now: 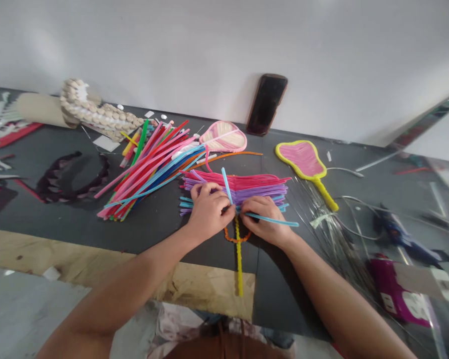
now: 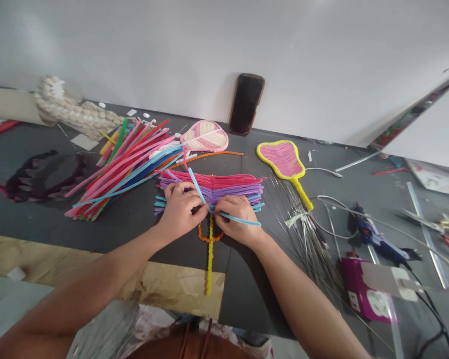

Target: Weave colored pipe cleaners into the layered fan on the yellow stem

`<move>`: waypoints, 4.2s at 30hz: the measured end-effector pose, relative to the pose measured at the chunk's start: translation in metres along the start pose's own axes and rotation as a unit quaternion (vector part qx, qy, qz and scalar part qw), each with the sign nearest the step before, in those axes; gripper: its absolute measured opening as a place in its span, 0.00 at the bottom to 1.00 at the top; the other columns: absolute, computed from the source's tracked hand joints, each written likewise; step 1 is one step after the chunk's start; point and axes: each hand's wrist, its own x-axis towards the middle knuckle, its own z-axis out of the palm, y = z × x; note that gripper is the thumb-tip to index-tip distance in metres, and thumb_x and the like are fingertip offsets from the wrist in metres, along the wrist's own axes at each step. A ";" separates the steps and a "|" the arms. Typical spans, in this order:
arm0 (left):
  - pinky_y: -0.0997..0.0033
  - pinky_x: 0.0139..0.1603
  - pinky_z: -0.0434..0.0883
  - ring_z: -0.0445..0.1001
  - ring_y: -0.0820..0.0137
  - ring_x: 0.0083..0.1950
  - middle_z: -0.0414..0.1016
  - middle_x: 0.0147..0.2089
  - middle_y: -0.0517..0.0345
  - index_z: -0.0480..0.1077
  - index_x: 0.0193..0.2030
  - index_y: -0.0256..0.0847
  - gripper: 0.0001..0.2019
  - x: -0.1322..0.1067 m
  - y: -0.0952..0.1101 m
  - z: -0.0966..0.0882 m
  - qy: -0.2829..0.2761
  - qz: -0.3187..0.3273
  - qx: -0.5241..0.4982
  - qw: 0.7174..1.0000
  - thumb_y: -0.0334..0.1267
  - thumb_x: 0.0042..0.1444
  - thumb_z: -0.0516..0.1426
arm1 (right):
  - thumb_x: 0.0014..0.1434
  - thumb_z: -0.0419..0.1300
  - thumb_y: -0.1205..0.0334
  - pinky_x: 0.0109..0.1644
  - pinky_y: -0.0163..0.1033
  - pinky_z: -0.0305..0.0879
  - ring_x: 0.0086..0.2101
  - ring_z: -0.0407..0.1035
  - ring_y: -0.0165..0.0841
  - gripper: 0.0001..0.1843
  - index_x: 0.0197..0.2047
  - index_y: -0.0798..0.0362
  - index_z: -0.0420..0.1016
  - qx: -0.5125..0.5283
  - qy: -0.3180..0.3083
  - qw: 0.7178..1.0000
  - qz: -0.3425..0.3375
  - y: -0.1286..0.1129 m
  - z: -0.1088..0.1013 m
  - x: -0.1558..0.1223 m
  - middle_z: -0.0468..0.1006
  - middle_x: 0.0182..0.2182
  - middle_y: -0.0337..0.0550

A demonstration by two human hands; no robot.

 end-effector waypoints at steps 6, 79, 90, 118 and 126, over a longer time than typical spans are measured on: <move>0.50 0.54 0.55 0.68 0.60 0.50 0.80 0.33 0.59 0.71 0.23 0.42 0.11 0.000 -0.002 0.001 0.005 -0.010 0.004 1.000 0.38 0.57 0.59 | 0.53 0.57 0.70 0.44 0.40 0.59 0.35 0.73 0.33 0.06 0.30 0.50 0.71 0.011 -0.018 1.000 -0.018 -0.003 -0.006 0.000 0.80 0.32 0.40; 0.47 0.62 0.48 0.67 0.65 0.50 0.76 0.32 0.63 0.75 0.34 0.47 0.07 -0.005 -0.007 -0.010 0.024 0.250 0.119 0.961 0.35 0.62 0.57 | 0.63 0.50 0.72 0.31 0.34 0.64 0.27 0.72 0.30 0.19 0.54 0.54 0.72 -0.179 0.020 0.983 -0.044 -0.048 -0.025 -0.032 0.79 0.30 0.42; 0.45 0.61 0.49 0.68 0.63 0.50 0.78 0.33 0.61 0.77 0.37 0.48 0.07 -0.004 -0.007 -0.010 0.012 0.227 0.104 0.968 0.34 0.62 0.57 | 0.68 0.51 0.62 0.27 0.36 0.52 0.26 0.69 0.28 0.15 0.51 0.51 0.76 -0.234 -0.027 0.972 0.019 -0.030 -0.004 -0.030 0.78 0.28 0.39; 0.43 0.59 0.49 0.68 0.62 0.49 0.76 0.31 0.60 0.72 0.30 0.42 0.09 -0.001 0.002 -0.004 -0.002 0.188 0.137 0.973 0.33 0.62 0.55 | 0.67 0.53 0.63 0.32 0.35 0.52 0.30 0.67 0.29 0.13 0.34 0.50 0.78 -0.202 0.043 0.978 0.036 -0.021 0.009 -0.017 0.76 0.27 0.39; 0.43 0.60 0.47 0.69 0.64 0.49 0.76 0.29 0.62 0.72 0.30 0.43 0.10 -0.002 0.001 -0.005 0.004 0.178 0.136 0.975 0.32 0.62 0.55 | 0.66 0.53 0.66 0.32 0.37 0.52 0.27 0.64 0.30 0.13 0.34 0.51 0.77 -0.238 0.030 0.971 0.000 -0.024 0.006 -0.019 0.74 0.25 0.40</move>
